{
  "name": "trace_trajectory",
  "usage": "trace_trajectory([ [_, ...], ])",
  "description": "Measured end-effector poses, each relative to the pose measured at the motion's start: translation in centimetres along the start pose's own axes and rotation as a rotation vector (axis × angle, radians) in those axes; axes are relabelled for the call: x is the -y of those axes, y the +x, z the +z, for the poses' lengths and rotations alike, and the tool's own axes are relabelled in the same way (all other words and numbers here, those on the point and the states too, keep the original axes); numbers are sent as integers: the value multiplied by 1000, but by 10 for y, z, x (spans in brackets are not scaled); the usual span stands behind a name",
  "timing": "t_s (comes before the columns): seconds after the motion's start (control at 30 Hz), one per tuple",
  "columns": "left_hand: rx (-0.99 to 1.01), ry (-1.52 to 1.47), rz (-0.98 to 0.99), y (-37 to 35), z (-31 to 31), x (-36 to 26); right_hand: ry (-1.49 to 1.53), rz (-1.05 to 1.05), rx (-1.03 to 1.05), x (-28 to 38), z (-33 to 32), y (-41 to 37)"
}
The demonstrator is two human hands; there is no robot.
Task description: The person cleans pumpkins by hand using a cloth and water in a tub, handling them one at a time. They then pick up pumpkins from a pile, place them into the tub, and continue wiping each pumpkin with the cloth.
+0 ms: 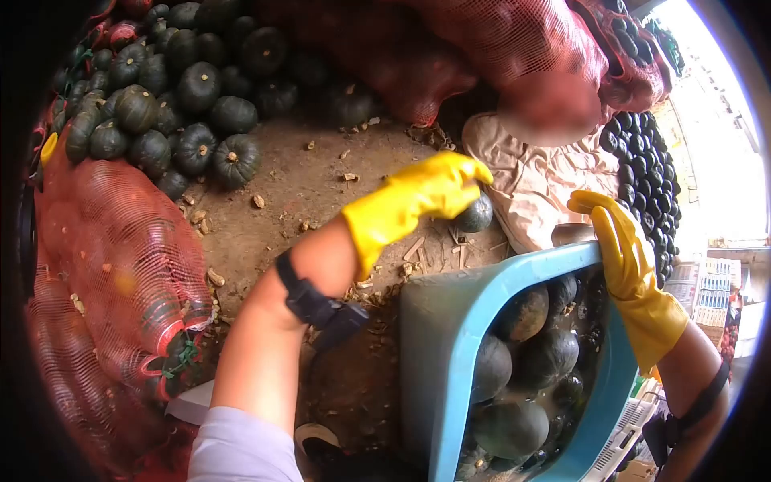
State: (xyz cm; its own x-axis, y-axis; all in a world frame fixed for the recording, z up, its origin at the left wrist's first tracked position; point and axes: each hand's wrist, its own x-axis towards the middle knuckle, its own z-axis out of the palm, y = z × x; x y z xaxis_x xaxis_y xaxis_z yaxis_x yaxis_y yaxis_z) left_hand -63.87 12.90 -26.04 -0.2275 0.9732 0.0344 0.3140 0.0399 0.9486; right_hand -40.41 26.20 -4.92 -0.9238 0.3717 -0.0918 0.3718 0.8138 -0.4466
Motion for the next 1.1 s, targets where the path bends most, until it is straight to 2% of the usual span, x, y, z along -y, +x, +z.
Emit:
trace_trajectory([
  [0.03, 0, 168, 173, 13, 28, 27, 6, 2, 2, 4, -1, 1],
  [0.07, 235, 381, 229, 32, 44, 38, 16, 11, 7, 8, 0, -1],
  [0.1, 385, 581, 125, 25, 50, 24, 10, 5, -3, 9, 3, -1],
  [0.17, 443, 798, 50, 24, 63, 10, -9, -14, -34, 8, 2, 0],
  [0.2, 369, 756, 32, 37, 81, 28, -29, -60, -33, 2, 1, 0],
  [0.3, 231, 679, -41, 45, 88, 46, -47, -28, -31, 8, 1, -1],
  [0.33, 134, 374, -75, 38, 73, 61, -75, -69, -46, 4, 1, -2],
  [0.37, -165, 208, 73, 28, 72, 86, -67, -88, -45, 3, 1, -2],
  [0.4, -166, -212, -82, 14, 50, 83, -88, -110, -51, 2, 2, -1],
  [0.43, -361, -546, -133, -16, 33, 60, -111, -132, -59, 2, 1, -1],
  [0.47, -494, -724, -163, -44, 5, 28, -161, -170, -67, 1, 1, -3],
  [0.5, -470, -991, -66, -66, -23, 19, -78, -73, -73, 3, 2, -2],
  [0.57, -404, -1285, 269, -109, -58, -24, -78, -77, -80, 1, 4, -2],
  [0.63, -79, -1507, 469, -144, -68, -91, -160, -201, -43, -12, 0, -4],
  [0.67, -3, -1393, 564, -151, -62, -119, -251, -290, -24, -16, -2, -4],
  [0.7, -36, -1105, 686, -153, -46, -140, -344, -377, -4, -21, -5, -4],
  [0.73, -227, -623, 840, -153, -23, -154, -317, -436, -25, -21, -3, -3],
  [0.77, -359, -321, 899, -153, -12, -158, -292, -496, -45, -21, -1, -2],
  [0.8, -404, -178, 891, -153, -17, -155, -269, -556, -65, -21, 0, -2],
  [0.83, -449, -37, 875, -150, -28, -144, -136, -369, -34, -28, 1, -3],
  [0.9, -755, -34, 578, -151, -65, -92, -83, -95, -21, -7, -1, -2],
  [0.93, -873, -55, 420, -152, -84, -66, -75, -89, -26, -10, 0, -3],
  [0.97, -1206, 225, 156, -158, -106, -28, -72, -79, -33, -10, 0, -3],
  [1.0, -1244, 432, -443, -168, -133, 20, -68, -71, -40, -9, 0, -3],
  [1.03, -1341, 833, -576, -177, -151, 88, -62, -63, -47, -7, 1, -2],
  [1.07, -1368, 870, -573, -194, -165, 174, -44, -34, -23, -5, 1, -1],
  [1.1, -1341, 711, -668, -201, -168, 183, -37, -37, -24, -4, 0, 0],
])
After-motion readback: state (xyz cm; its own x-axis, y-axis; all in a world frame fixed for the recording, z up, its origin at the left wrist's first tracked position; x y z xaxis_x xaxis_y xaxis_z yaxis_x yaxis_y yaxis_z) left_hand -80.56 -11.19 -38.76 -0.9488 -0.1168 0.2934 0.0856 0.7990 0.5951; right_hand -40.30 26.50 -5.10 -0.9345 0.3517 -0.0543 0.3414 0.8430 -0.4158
